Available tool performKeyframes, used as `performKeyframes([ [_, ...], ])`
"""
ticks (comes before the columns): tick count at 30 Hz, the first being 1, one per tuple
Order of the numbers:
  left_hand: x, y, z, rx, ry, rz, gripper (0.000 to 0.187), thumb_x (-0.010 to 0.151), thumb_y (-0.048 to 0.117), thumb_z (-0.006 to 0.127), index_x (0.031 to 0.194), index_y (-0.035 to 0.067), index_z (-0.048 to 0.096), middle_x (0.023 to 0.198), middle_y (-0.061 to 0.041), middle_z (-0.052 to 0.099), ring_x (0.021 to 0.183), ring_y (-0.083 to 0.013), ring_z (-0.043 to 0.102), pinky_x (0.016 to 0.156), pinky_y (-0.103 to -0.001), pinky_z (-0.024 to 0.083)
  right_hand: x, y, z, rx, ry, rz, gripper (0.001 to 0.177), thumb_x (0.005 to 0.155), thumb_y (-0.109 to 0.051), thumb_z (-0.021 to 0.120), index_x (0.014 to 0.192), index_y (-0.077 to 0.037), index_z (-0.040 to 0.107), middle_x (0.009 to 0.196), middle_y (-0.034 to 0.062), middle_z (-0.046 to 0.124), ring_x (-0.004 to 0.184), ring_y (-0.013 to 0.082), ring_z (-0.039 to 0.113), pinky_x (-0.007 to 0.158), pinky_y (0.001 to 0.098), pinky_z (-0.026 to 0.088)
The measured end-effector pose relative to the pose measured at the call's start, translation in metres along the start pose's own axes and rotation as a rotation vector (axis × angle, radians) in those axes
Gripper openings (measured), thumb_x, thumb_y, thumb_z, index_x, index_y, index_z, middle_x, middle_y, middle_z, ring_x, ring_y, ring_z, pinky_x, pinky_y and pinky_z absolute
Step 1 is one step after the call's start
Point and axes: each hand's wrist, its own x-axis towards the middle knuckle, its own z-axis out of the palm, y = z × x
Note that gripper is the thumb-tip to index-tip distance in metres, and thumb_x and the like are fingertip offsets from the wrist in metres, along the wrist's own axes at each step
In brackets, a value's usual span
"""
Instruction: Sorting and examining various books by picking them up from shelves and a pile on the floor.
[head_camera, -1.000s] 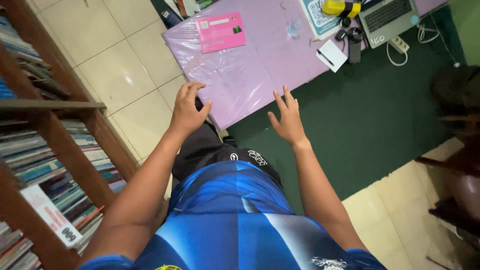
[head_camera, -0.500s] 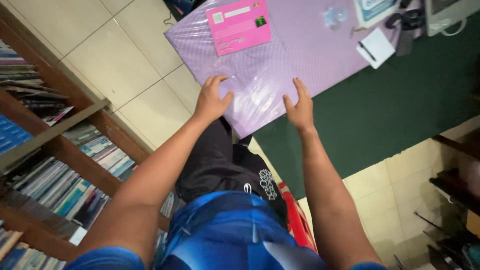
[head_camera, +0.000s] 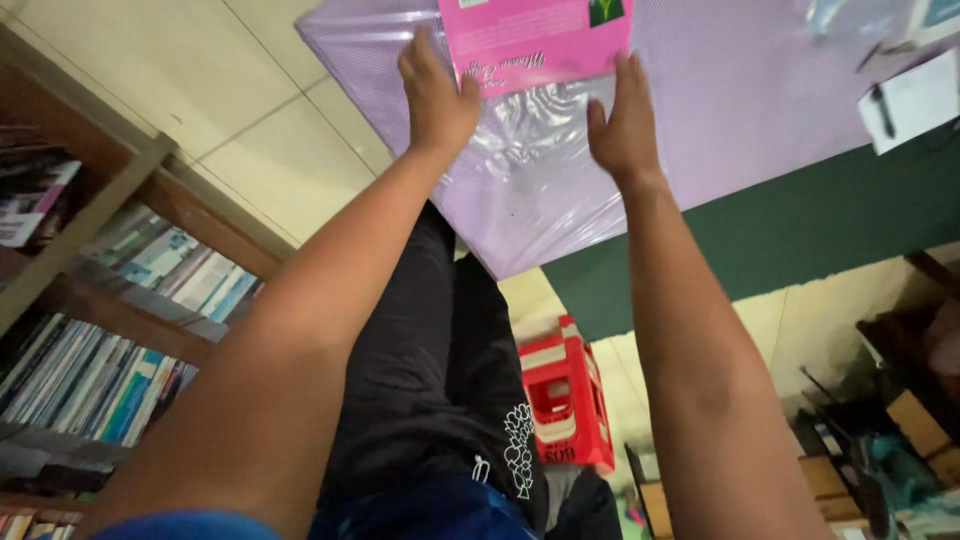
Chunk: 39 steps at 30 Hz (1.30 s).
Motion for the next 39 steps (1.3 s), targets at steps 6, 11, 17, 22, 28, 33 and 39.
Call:
performKeyframes([
  [6, 0.024, 0.015, 0.006, -0.149, -0.038, -0.196, 0.085, 0.089, 0.014, 0.067, 0.154, 0.001, 0.013, 0.125, -0.016, 0.047, 0.105, -0.0240, 0.062, 0.084, -0.032, 0.064, 0.038, 0.016, 0.033, 0.034, 0.162, 0.021, 0.074, 0.104, -0.003, 0.071, 0.155, 0.003, 0.017, 0.151, 0.0255, 0.041, 0.143, 0.0420, 0.044, 0.123, 0.0501, 0.037],
  [11, 0.018, 0.031, -0.022, -0.259, -0.167, -0.350, 0.089, 0.090, 0.013, 0.068, 0.157, 0.001, 0.011, 0.126, -0.013, 0.059, 0.107, -0.0230, 0.068, 0.092, -0.034, 0.062, 0.019, 0.014, 0.027, 0.376, 0.170, 0.058, 0.051, 0.099, 0.000, 0.060, 0.140, 0.006, 0.030, 0.125, 0.0222, 0.052, 0.111, 0.0316, 0.059, 0.098, 0.0438, 0.054],
  [17, -0.040, 0.009, -0.050, -0.249, -0.383, -0.275, 0.041, 0.088, 0.018, 0.070, 0.127, 0.007, 0.063, 0.103, -0.005, 0.071, 0.086, -0.0167, 0.069, 0.076, -0.029, 0.057, -0.054, -0.009, 0.010, 0.660, 0.077, 0.180, 0.023, 0.099, 0.002, 0.047, 0.120, -0.005, 0.052, 0.097, 0.0075, 0.056, 0.082, 0.0163, 0.052, 0.073, 0.0318, 0.050],
  [22, -0.115, 0.034, -0.104, -0.331, -0.260, -0.214, 0.054, 0.091, 0.014, 0.073, 0.139, 0.000, 0.051, 0.127, -0.030, 0.062, 0.118, -0.0491, 0.063, 0.092, -0.053, 0.060, -0.139, -0.090, -0.050, 0.749, 0.183, 0.119, 0.014, 0.101, 0.001, 0.059, 0.112, -0.006, 0.054, 0.100, 0.0119, 0.061, 0.094, 0.0216, 0.060, 0.083, 0.0396, 0.053],
  [28, -0.231, 0.105, -0.202, -0.456, -0.198, 0.147, 0.028, 0.091, 0.005, 0.070, 0.117, 0.012, 0.065, 0.107, -0.014, 0.074, 0.118, -0.0373, 0.066, 0.102, -0.050, 0.050, -0.229, -0.100, -0.074, 1.224, 0.373, 0.448, 0.035, 0.103, -0.009, 0.063, 0.136, -0.019, 0.057, 0.137, 0.0008, 0.053, 0.131, 0.0271, 0.048, 0.110, 0.0684, 0.033],
  [33, -0.331, 0.115, -0.219, -0.515, 0.032, 0.611, 0.006, 0.100, 0.019, 0.067, 0.100, 0.014, 0.071, 0.111, -0.003, 0.079, 0.128, -0.0338, 0.062, 0.112, -0.047, 0.043, -0.294, -0.100, -0.086, 1.721, 0.239, 0.327, 0.015, 0.097, -0.011, 0.064, 0.105, -0.023, 0.063, 0.113, -0.0055, 0.065, 0.115, 0.0244, 0.066, 0.100, 0.0593, 0.053],
  [39, -0.438, 0.108, -0.228, -0.320, 0.427, 0.734, 0.002, 0.100, 0.010, 0.071, 0.100, 0.012, 0.071, 0.152, -0.020, 0.042, 0.143, -0.0542, 0.035, 0.120, -0.059, 0.030, -0.337, -0.060, -0.092, 2.016, -0.079, 0.168, 0.051, 0.099, -0.039, 0.058, 0.130, 0.000, 0.067, 0.135, 0.0246, 0.065, 0.122, 0.0420, 0.067, 0.114, 0.0564, 0.047],
])
